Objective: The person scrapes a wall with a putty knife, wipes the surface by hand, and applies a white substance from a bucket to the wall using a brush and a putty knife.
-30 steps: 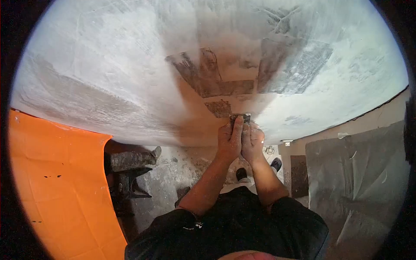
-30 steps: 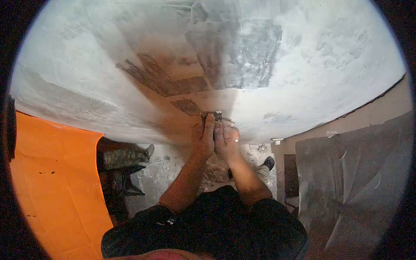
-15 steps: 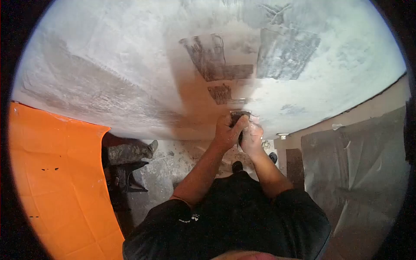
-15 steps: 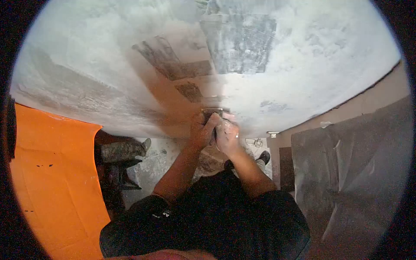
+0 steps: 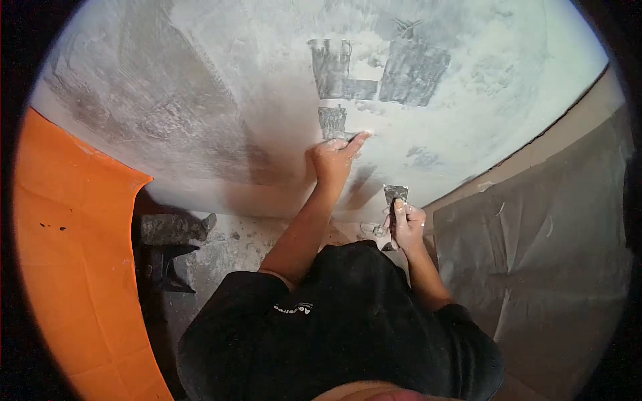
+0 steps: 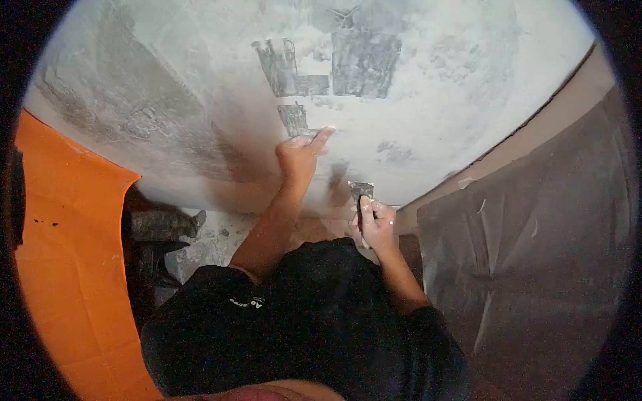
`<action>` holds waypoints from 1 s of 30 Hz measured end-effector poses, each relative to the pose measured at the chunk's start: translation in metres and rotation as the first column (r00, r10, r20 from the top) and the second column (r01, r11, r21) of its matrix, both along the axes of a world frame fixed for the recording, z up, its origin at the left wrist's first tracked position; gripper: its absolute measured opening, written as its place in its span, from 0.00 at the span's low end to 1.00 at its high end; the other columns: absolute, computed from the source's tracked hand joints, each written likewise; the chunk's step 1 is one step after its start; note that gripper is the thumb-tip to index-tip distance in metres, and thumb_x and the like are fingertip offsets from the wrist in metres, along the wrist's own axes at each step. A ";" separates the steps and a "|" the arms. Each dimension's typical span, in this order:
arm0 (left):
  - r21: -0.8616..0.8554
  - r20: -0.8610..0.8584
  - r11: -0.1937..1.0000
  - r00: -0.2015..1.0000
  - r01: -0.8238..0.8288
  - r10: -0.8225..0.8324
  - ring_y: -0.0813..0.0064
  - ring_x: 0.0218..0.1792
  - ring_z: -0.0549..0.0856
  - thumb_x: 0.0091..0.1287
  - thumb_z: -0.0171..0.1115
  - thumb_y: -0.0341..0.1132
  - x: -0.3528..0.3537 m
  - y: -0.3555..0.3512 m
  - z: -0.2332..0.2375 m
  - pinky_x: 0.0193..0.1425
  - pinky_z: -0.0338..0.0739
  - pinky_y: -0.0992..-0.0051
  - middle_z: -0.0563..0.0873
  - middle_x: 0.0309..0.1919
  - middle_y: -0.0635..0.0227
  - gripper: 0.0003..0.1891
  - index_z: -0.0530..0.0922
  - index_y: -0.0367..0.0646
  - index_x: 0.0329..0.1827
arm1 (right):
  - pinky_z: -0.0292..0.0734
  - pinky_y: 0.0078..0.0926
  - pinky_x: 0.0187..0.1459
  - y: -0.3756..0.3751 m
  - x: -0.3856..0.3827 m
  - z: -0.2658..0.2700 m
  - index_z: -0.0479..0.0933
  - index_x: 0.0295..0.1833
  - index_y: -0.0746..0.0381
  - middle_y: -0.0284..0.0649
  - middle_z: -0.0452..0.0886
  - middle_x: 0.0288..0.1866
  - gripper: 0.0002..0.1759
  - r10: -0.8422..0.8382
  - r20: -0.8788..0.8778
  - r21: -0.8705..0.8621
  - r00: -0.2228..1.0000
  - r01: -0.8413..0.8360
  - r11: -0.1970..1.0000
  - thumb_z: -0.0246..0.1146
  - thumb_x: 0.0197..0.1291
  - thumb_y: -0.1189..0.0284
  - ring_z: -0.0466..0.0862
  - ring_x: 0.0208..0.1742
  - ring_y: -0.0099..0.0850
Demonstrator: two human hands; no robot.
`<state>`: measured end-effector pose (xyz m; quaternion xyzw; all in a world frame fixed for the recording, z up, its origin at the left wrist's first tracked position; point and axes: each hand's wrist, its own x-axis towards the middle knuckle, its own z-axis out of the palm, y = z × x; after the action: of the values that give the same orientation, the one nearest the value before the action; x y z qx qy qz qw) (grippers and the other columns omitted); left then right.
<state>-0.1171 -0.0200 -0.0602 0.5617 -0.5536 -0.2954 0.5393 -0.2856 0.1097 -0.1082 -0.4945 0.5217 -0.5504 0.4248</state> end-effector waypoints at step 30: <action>-0.040 -0.540 0.998 0.839 0.053 -0.066 0.77 0.29 0.86 0.73 0.56 0.35 0.019 0.051 -0.040 0.28 0.78 0.78 0.83 0.24 0.64 0.13 0.77 0.35 0.31 | 0.67 0.18 0.17 -0.016 0.033 0.034 0.76 0.39 0.66 0.34 0.78 0.21 0.17 0.128 0.083 0.114 0.988 -0.137 0.984 0.52 0.74 0.64 0.72 0.14 0.19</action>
<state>-0.0977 0.0310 -0.1001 0.4316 -0.3997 -0.4519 0.6706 -0.2525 0.0937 -0.0746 -0.4807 0.5031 -0.5069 0.5089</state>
